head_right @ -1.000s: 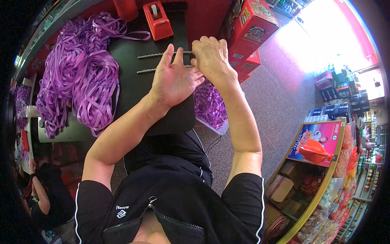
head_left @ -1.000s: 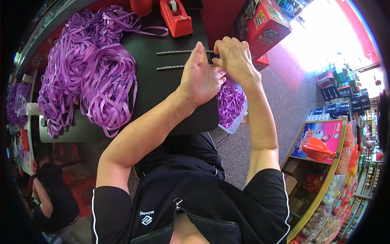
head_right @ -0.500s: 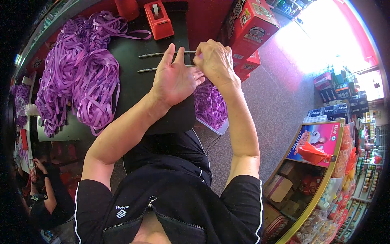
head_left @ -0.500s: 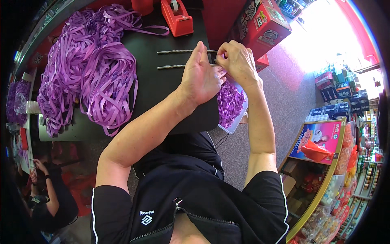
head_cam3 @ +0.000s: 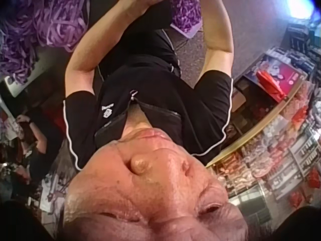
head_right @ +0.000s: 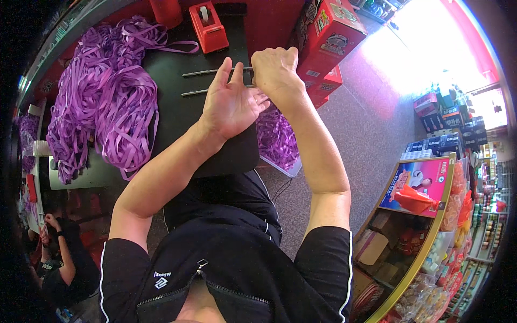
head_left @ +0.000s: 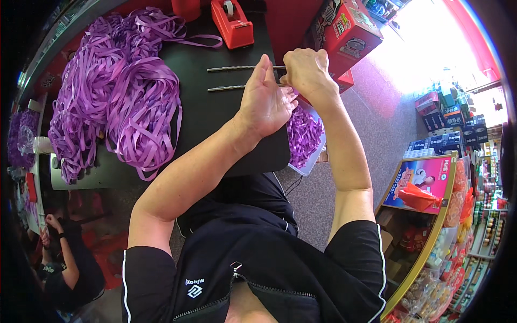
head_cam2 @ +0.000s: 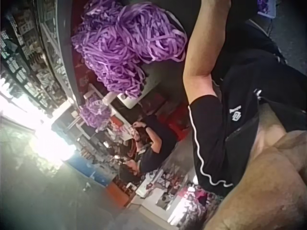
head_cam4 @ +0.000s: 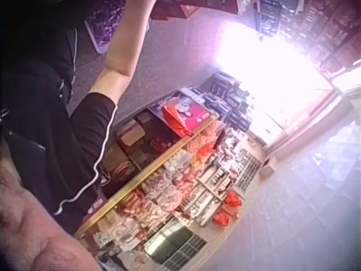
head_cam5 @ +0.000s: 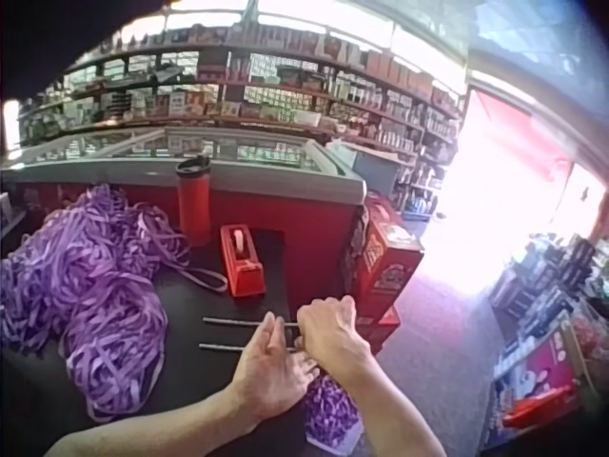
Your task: Wrapping purple plastic ribbons around metal rods and securing them with tape.
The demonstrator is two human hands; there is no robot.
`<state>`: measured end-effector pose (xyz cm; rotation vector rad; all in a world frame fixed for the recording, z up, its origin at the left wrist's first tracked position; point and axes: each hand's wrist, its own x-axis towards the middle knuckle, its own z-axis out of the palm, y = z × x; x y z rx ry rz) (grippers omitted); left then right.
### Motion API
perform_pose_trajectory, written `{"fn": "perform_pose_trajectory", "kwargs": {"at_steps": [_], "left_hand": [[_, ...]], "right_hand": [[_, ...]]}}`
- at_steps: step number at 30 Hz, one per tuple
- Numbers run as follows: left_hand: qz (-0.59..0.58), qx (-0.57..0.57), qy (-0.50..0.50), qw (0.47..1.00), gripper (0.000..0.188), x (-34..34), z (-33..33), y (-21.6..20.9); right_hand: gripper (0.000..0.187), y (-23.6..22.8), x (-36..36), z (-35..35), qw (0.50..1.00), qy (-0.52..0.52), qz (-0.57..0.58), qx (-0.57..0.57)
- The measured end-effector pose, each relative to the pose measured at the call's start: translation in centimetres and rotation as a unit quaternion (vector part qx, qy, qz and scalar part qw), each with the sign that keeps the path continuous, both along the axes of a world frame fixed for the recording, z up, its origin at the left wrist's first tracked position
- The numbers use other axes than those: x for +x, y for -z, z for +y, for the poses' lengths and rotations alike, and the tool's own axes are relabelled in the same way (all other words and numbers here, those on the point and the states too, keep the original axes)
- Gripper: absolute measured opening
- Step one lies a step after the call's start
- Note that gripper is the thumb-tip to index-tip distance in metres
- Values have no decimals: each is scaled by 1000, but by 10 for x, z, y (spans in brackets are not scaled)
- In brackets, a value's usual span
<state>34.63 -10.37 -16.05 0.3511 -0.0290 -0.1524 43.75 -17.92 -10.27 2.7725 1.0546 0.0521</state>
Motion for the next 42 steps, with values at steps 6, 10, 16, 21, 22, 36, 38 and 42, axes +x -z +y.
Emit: {"fn": "perform_pose_trajectory", "kwargs": {"at_steps": [6,10,16,21,22,36,38,42], "left_hand": [[-7,-4,6,1000,89,-1,-2,-2],[-7,-1,4,1000,89,-4,-1,-4],[-4,-7,1,1000,88,-4,-1,-4],[44,-11,-6,999,88,-2,-1,-5],[35,-3,-6,999,88,-1,-1,-5],[-14,6,5,1000,87,-2,0,-2],[-27,5,8,1000,87,-1,1,0],[-28,6,8,1000,86,-1,0,-1]], "right_hand": [[21,2,1,-1,1000,15,11,-14],[20,6,-2,-9,998,-26,7,59],[17,9,1,-17,992,-27,46,115],[18,-5,5,-28,982,11,64,176],[18,-7,7,-31,978,12,46,202],[18,-2,-9,-10,997,-15,48,55],[19,-3,-10,-8,998,-7,42,43],[19,-1,-9,-4,998,12,44,39]]}}
